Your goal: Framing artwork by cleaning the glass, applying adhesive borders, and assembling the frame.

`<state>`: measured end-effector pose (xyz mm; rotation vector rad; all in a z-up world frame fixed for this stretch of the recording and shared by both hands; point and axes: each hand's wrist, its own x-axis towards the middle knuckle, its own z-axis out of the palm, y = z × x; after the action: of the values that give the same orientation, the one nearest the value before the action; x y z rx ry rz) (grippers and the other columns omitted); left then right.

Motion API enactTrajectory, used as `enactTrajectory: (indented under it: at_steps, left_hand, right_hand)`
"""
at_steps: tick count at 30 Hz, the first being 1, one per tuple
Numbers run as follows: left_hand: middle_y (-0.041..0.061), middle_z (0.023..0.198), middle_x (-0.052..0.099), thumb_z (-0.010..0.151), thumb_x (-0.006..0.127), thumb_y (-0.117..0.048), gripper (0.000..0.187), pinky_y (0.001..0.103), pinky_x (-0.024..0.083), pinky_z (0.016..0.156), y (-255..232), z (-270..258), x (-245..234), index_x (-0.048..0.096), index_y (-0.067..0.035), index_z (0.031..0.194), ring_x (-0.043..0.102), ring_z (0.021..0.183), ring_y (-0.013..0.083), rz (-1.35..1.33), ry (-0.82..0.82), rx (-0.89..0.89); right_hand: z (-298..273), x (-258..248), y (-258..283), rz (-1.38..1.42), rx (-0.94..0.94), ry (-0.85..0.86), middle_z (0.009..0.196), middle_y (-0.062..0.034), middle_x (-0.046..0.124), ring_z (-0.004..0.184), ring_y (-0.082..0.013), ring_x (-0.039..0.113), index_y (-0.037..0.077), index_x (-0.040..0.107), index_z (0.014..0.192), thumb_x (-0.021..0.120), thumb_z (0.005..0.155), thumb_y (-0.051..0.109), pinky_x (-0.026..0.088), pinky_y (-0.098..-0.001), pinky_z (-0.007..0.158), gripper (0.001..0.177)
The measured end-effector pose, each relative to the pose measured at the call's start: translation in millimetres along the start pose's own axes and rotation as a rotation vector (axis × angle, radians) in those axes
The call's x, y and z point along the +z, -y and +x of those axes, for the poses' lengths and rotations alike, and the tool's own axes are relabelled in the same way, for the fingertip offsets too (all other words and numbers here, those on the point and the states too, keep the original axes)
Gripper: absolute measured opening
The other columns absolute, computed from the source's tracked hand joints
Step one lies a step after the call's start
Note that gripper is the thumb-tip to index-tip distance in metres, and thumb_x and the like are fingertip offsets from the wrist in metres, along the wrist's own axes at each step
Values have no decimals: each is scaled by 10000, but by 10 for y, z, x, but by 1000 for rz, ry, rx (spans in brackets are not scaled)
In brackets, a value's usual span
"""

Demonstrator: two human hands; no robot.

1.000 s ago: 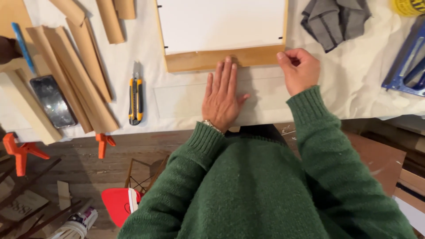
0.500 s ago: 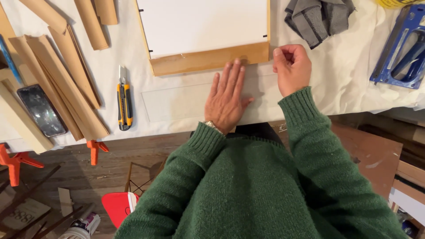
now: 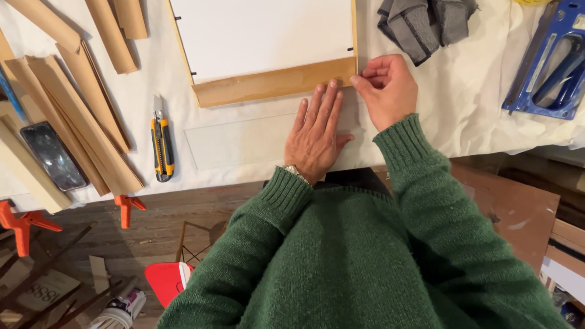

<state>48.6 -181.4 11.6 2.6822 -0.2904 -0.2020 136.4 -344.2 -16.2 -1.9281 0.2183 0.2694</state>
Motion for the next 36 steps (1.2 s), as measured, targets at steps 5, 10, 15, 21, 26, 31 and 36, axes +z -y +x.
enactTrajectory:
  at_steps: [5, 10, 15, 21, 26, 31, 36]
  left_hand:
    - [108, 1702, 225, 925, 681, -455, 874, 465, 234, 1287, -31, 14, 43, 322, -18, 1592, 229, 1585, 281, -20, -8, -9]
    - [107, 1703, 236, 947, 668, -463, 872, 461, 233, 1295, -77, 21, -18, 308, -11, 1600, 241, 1590, 268, -67, -23, -28]
    - [153, 1695, 226, 955, 671, -435, 879, 496, 188, 1289, 421, -252, -53, 263, 5, 1597, 217, 1584, 294, -73, -21, -128]
    - [234, 1671, 199, 956, 705, -420, 913, 545, 133, 1254, 1208, -859, -563, 210, 33, 1576, 175, 1556, 393, 102, -73, -499]
    - [207, 1676, 319, 1026, 705, -291, 750, 510, 188, 1294, 1002, -1060, -995, 317, 35, 1579, 248, 1581, 381, 74, -320, -556]
    - [212, 1671, 340, 1026, 683, -247, 718, 504, 242, 1293, 600, -944, -882, 328, 45, 1578, 290, 1580, 374, -103, -418, -509]
    - [234, 1637, 367, 996, 684, -283, 725, 523, 300, 1249, 255, -640, -630, 350, 55, 1544, 350, 1532, 385, -208, -378, -385]
  right_hand:
    - [49, 8, -6, -77, -4, 3, 951, -54, 721, 836, -112, 710, 13, 587, 1063, 862, 865, 63, 614, -256, 774, 342]
    - [72, -28, 1, -100, -44, 35, 942, -50, 720, 841, -108, 715, 15, 572, 1044, 866, 885, 65, 610, -254, 781, 338]
    - [119, -34, -15, -112, 4, 67, 937, -50, 715, 836, -110, 706, 22, 560, 1035, 856, 879, 52, 604, -255, 774, 336]
    - [131, -115, -14, -122, -7, 112, 948, -49, 711, 852, -113, 710, 16, 556, 1035, 840, 887, 36, 611, -262, 776, 320]
    - [53, -499, 39, -406, -263, 52, 1011, -90, 732, 890, -196, 735, 34, 676, 1123, 805, 1056, 92, 595, -311, 805, 157]
    - [208, -794, 410, -519, -585, -131, 1164, -182, 610, 1046, -322, 645, -7, 611, 1238, 791, 1003, 51, 550, -401, 884, 302]
    - [711, -914, 419, -653, -782, -223, 1219, -201, 581, 1187, -406, 554, -52, 550, 1267, 749, 977, 49, 464, -491, 1034, 366]
